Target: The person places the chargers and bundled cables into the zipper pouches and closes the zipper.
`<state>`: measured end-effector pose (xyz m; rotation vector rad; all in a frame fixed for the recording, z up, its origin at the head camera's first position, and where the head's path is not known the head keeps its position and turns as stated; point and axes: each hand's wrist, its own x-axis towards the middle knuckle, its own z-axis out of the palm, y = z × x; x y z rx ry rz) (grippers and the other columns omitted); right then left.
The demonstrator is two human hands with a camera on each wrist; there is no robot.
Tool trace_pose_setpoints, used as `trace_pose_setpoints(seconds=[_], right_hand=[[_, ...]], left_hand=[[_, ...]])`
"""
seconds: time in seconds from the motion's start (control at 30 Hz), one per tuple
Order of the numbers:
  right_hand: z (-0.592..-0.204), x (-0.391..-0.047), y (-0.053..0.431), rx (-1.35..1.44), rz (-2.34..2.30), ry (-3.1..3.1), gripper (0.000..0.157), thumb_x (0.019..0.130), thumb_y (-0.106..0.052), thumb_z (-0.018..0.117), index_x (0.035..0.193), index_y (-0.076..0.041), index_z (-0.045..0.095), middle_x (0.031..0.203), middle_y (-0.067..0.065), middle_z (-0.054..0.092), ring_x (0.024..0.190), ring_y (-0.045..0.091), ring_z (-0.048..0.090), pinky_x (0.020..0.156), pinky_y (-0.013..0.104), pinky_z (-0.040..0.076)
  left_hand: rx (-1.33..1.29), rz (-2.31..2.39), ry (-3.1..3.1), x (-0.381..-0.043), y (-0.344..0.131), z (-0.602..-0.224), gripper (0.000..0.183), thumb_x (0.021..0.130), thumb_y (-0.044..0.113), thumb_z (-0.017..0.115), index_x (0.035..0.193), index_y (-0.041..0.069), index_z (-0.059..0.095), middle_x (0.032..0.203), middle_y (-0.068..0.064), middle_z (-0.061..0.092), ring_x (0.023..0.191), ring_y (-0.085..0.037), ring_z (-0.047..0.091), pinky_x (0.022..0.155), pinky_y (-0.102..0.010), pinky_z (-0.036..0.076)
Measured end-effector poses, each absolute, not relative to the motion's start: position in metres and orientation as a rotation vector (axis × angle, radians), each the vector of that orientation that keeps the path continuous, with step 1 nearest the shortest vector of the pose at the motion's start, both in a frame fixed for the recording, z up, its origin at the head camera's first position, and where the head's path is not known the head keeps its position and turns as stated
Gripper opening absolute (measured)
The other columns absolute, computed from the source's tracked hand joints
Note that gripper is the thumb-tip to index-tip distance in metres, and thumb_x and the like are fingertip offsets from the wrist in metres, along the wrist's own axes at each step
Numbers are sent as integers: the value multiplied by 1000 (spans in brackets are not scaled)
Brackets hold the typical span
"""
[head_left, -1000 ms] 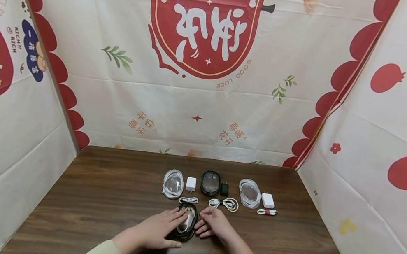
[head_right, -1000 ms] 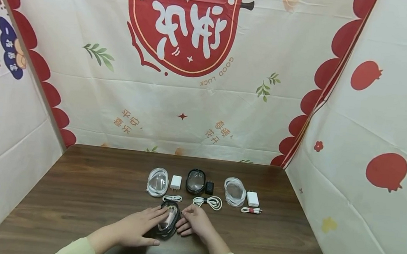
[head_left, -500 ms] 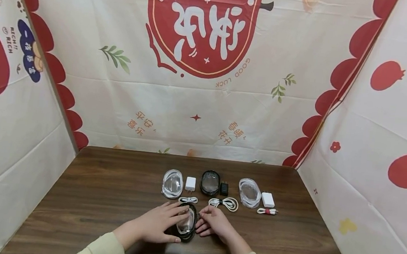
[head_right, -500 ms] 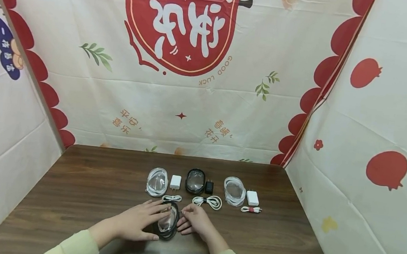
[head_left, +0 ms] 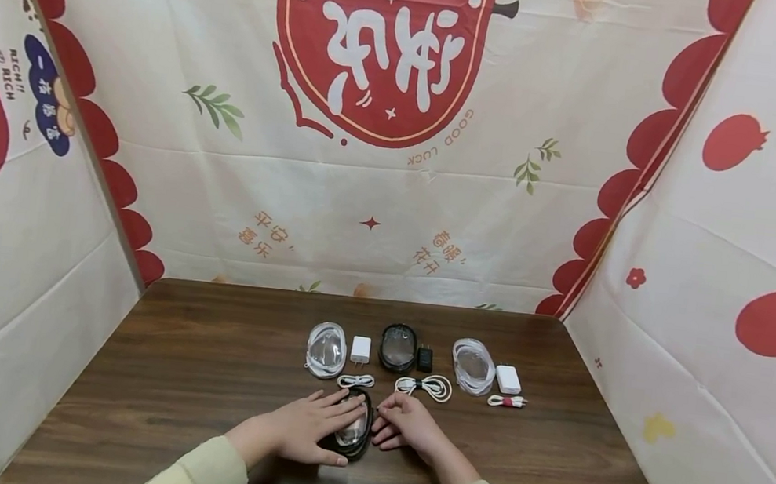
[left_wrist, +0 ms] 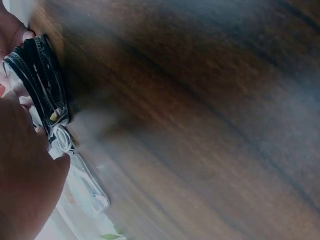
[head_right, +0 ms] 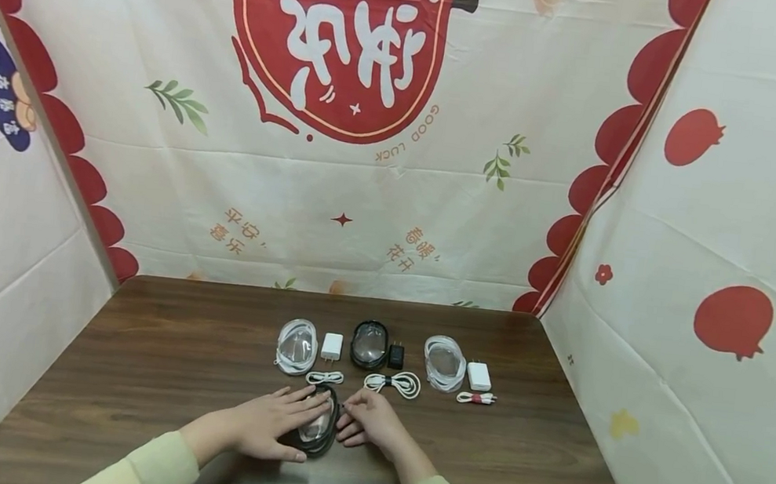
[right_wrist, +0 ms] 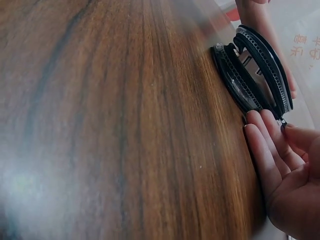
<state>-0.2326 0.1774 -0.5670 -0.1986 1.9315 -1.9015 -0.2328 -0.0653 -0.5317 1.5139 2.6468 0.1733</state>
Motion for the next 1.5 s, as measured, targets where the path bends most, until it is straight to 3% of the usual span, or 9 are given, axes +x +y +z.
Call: trace_pose_setpoints(seconds=[0.4,0.8,1.0,1.37,1.5], right_hand=[[-558,-223,184,-246,-1841,1952,19,93,-10,45,100,8,44,86,27,60,69,33,63,54,40,53],[-554,-208,183,-282,-1774,1871,17,94,-8,42,100,8,43,83,30,61,64,36,63,52,43,52],[-551,-202,182,-288,-1733,1852,18,94,-9,43,100,8,43,83,29,62,63,36,63,51,44,52],[-555,-206,181,-225,-1808,1872,18,95,-10,39,102,7,39,84,30,61,64,35,63,51,43,52],[-552,-212,182,-226,-1804,1922,19,95,-10,38,103,7,40,85,29,60,65,33,63,50,41,52]], left_hand=[[1485,84,2669,-230,-60,-529,81,80,74,22,144,25,16,149,8,11,133,-23,17,99,-54,25],[1465,69,2684,-227,-58,-530,80,81,73,23,144,23,18,149,7,11,134,-24,15,99,-53,25],[1451,79,2688,-224,-57,-529,78,82,69,31,144,22,18,149,7,11,134,-24,15,99,-53,25],[1471,56,2772,-223,-59,-530,81,81,72,25,143,21,21,148,5,15,132,-25,19,99,-52,26],[1468,98,2785,-223,-59,-530,79,82,70,30,143,20,22,148,3,16,132,-28,20,99,-53,26]])
